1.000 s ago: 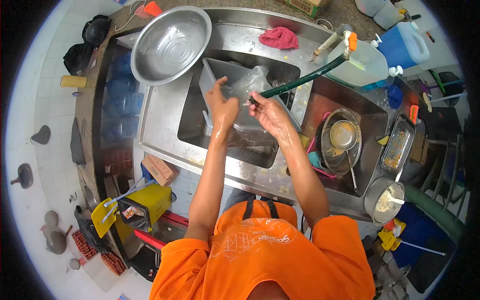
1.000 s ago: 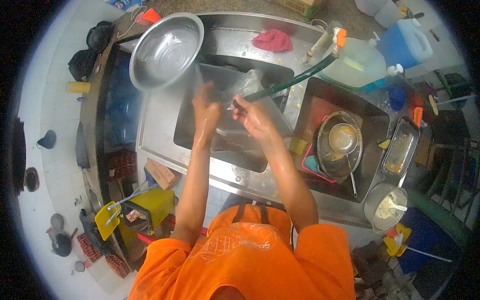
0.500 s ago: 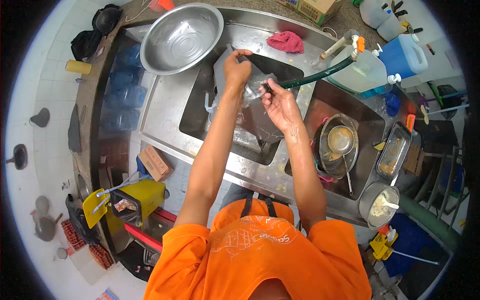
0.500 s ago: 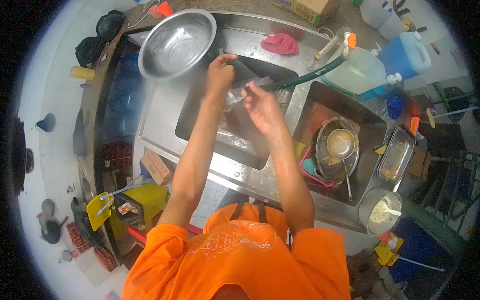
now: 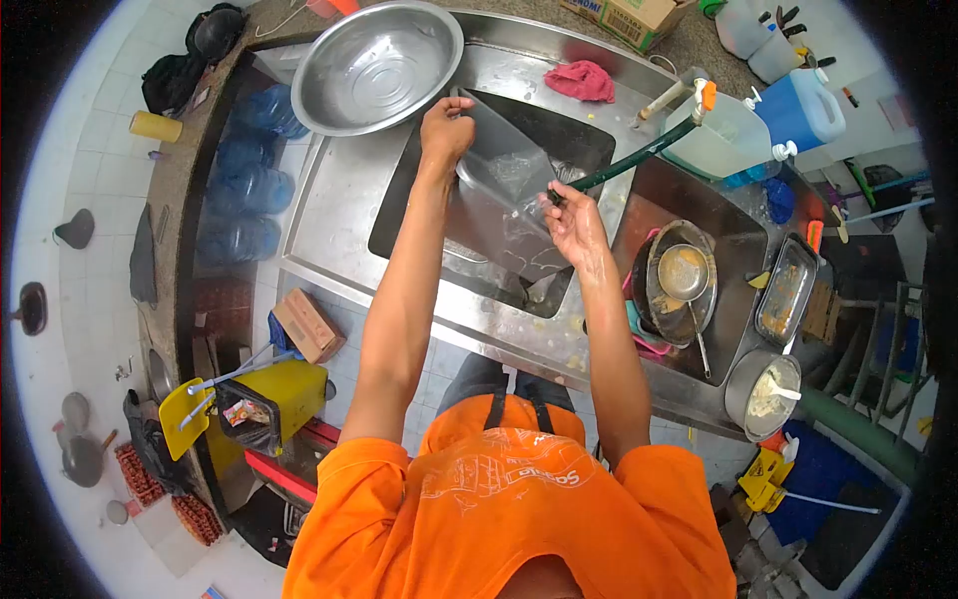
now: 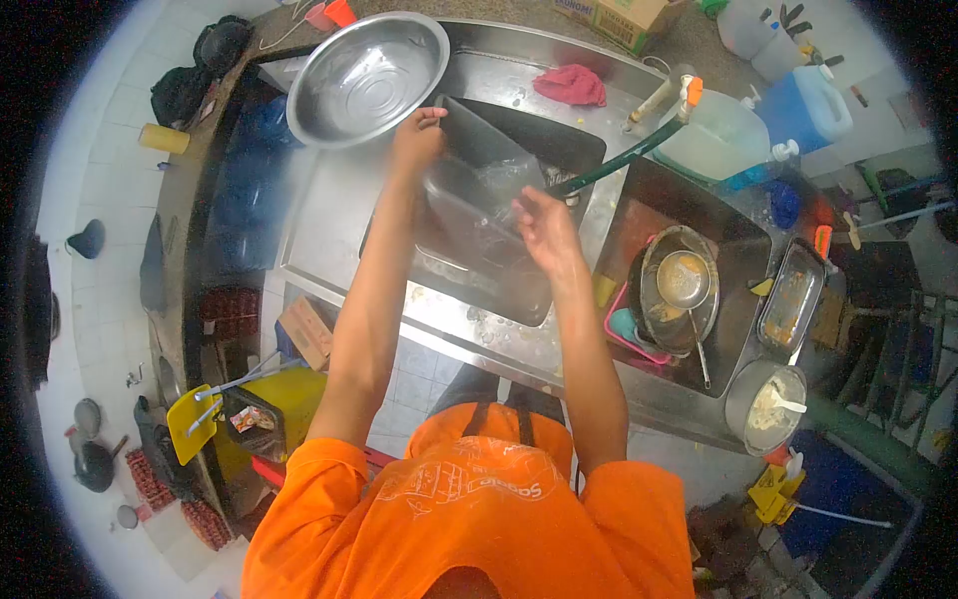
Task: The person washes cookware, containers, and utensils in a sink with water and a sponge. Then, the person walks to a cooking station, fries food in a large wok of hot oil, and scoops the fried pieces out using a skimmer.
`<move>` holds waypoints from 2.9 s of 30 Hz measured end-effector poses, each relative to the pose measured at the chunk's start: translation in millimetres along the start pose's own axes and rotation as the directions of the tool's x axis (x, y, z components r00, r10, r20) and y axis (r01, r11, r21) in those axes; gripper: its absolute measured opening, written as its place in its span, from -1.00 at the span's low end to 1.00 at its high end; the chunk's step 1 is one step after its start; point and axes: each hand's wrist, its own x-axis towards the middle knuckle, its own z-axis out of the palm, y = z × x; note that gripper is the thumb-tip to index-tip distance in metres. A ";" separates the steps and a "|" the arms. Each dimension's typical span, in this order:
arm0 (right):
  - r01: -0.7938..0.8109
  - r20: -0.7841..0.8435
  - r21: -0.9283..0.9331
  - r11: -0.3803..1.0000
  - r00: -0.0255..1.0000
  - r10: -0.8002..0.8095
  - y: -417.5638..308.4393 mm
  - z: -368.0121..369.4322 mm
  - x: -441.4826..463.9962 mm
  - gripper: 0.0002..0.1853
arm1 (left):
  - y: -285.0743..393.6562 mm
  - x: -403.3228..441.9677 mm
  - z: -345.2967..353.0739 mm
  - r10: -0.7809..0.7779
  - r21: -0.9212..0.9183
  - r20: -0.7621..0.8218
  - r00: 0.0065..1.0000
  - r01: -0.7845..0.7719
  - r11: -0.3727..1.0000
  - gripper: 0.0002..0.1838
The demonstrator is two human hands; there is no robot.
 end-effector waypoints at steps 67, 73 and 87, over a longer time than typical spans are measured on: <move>-0.070 -0.173 -0.960 0.270 0.910 -0.378 109.7 -64.6 119.4 -0.15 | 15.3 -179.8 -90.6 0.805 0.286 0.245 0.541 -0.833 0.473 -0.41; 0.233 0.045 -0.954 0.188 0.732 -0.680 97.1 -49.9 127.8 -0.26 | 17.3 -181.3 -112.0 0.894 0.235 0.381 0.237 -0.960 0.155 -0.46; 0.506 0.137 -0.800 0.323 0.677 -0.723 55.3 -43.6 -12.5 -0.41 | 60.0 -172.2 -111.7 0.933 0.265 0.086 0.348 -0.911 0.315 -0.33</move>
